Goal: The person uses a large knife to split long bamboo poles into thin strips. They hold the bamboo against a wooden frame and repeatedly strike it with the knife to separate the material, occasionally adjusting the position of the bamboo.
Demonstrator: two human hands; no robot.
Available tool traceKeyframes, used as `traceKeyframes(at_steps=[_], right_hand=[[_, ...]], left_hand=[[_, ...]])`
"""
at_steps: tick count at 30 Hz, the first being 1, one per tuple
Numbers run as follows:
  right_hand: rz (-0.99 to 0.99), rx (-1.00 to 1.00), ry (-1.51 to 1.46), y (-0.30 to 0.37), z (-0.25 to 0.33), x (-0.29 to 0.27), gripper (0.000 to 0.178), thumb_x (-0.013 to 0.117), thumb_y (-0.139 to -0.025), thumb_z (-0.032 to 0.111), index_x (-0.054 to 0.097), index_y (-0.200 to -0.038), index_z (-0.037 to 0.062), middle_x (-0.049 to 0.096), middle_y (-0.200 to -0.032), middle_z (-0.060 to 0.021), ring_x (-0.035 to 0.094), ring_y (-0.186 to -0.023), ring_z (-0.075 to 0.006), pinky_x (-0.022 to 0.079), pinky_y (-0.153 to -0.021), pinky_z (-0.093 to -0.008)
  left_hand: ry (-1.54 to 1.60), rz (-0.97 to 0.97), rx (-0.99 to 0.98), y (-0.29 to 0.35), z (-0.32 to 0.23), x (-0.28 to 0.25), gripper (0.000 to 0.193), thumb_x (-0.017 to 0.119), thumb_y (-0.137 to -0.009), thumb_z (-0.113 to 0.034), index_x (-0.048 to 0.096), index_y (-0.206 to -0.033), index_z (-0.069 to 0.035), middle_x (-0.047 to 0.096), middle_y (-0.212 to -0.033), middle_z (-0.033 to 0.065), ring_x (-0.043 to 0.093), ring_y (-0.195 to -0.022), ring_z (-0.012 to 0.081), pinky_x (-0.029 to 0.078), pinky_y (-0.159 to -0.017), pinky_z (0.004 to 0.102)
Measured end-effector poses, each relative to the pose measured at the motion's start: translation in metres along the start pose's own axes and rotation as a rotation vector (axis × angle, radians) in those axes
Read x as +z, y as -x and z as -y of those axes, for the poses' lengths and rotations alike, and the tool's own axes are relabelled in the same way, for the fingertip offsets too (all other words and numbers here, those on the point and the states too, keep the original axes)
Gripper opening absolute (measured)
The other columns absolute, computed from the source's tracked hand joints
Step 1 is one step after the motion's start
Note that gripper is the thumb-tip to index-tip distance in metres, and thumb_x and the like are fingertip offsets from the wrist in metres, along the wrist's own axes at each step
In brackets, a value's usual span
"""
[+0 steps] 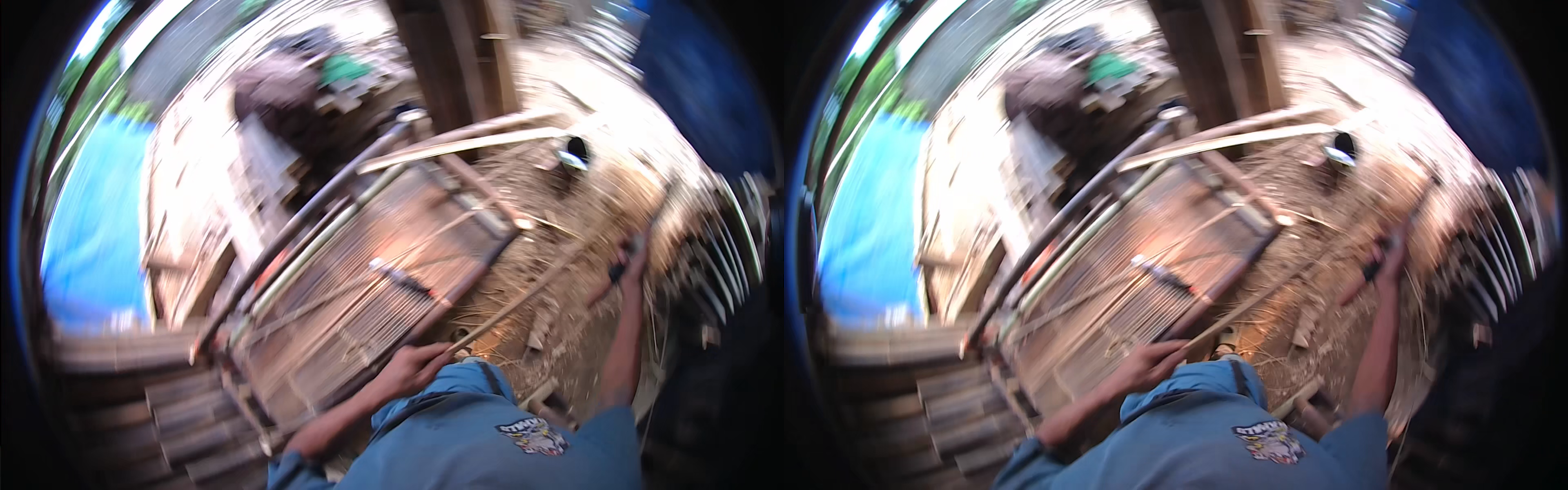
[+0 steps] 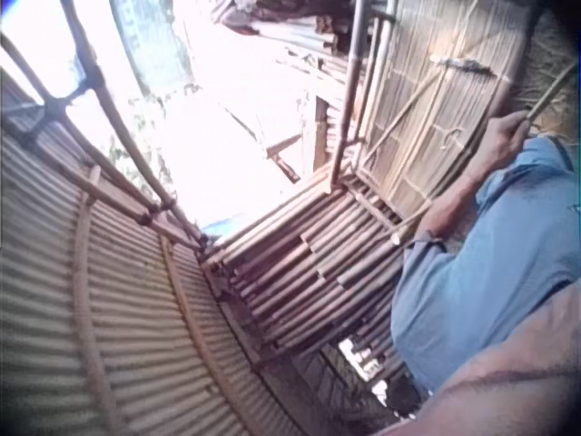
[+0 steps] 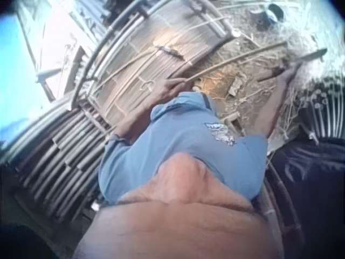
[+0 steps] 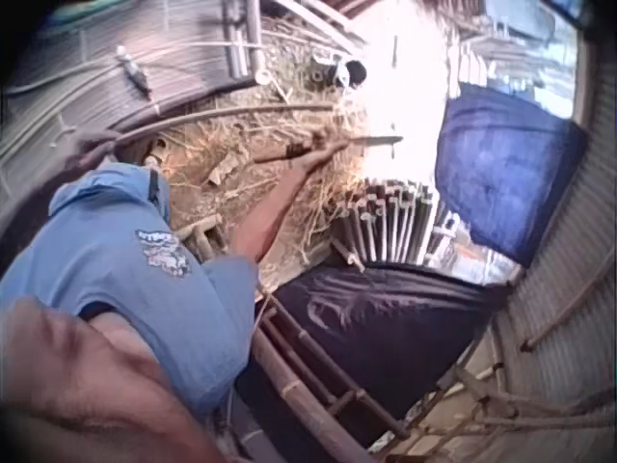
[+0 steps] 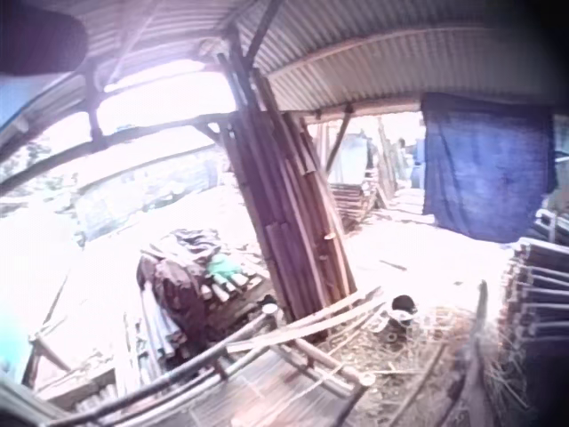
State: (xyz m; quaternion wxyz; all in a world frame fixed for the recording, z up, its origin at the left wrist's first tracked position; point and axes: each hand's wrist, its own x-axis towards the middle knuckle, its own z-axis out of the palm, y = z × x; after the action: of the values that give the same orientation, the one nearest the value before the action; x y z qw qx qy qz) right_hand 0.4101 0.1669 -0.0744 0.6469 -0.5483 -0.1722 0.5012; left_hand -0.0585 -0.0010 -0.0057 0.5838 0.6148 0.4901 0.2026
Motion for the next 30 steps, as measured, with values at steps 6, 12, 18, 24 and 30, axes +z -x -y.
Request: traceKeyframes(at_steps=[6, 12, 18, 24, 30], right_hand=[[-0.267, -0.213, 0.079, 0.084, -0.074, 0.069, 0.048, 0.066, -0.086, 0.048, 0.064, -0.111, 0.0073, 0.059, -0.098, -0.0028, 0.05, -0.068, -0.011, 0.042, -0.056, -0.0218], [-0.315, -0.114, 0.231, 0.05, -0.068, 0.055, 0.046, 0.071, -0.081, 0.049, 0.064, -0.103, 0.0102, 0.049, -0.08, -0.0018, 0.051, -0.064, -0.0127, 0.045, -0.048, -0.0265], [-0.032, -0.166, 0.058, 0.072, -0.056, 0.163, 0.027, 0.063, -0.091, 0.039, 0.06, -0.093, 0.0129, 0.05, -0.074, 0.0046, 0.047, -0.061, -0.0075, 0.04, -0.055, -0.0203], [0.285, -0.367, 0.101, 0.1, -0.075, 0.297, 0.02, 0.054, -0.098, 0.032, 0.058, -0.102, 0.012, 0.056, -0.09, 0.0033, 0.047, -0.064, -0.0042, 0.041, -0.06, -0.0182], [0.793, -0.288, -0.06, 0.074, -0.045, 0.386, 0.022, 0.054, -0.098, 0.026, 0.053, -0.106, 0.005, 0.051, -0.094, -0.0018, 0.047, -0.073, -0.0086, 0.041, -0.066, -0.0212]], left_hand=[[-0.195, -0.015, 0.132, -0.031, 0.03, 0.0, 0.029, 0.056, -0.094, -0.031, 0.065, -0.104, -0.006, 0.064, -0.076, 0.0207, 0.061, -0.07, 0.04, 0.048, -0.064, 0.0479], [-0.437, -0.113, -0.246, 0.011, 0.073, -0.08, 0.052, 0.049, -0.089, -0.059, 0.068, -0.097, -0.011, 0.066, -0.081, 0.0156, 0.064, -0.081, 0.0355, 0.05, -0.068, 0.0455], [-0.507, -0.588, -0.005, 0.04, 0.178, -0.151, 0.048, 0.057, -0.089, -0.054, 0.058, -0.075, -0.008, 0.055, -0.074, 0.0055, 0.058, -0.073, 0.0251, 0.04, -0.069, 0.0383], [-0.504, -0.859, 0.109, 0.071, 0.232, -0.236, 0.045, 0.056, -0.091, -0.052, 0.06, -0.081, -0.008, 0.055, -0.08, 0.0055, 0.054, -0.078, 0.0226, 0.036, -0.075, 0.0362], [-0.457, -1.08, 0.174, 0.101, 0.256, -0.278, 0.043, 0.055, -0.091, -0.053, 0.059, -0.083, -0.011, 0.052, -0.082, 0.003, 0.05, -0.08, 0.0183, 0.033, -0.075, 0.0359]])
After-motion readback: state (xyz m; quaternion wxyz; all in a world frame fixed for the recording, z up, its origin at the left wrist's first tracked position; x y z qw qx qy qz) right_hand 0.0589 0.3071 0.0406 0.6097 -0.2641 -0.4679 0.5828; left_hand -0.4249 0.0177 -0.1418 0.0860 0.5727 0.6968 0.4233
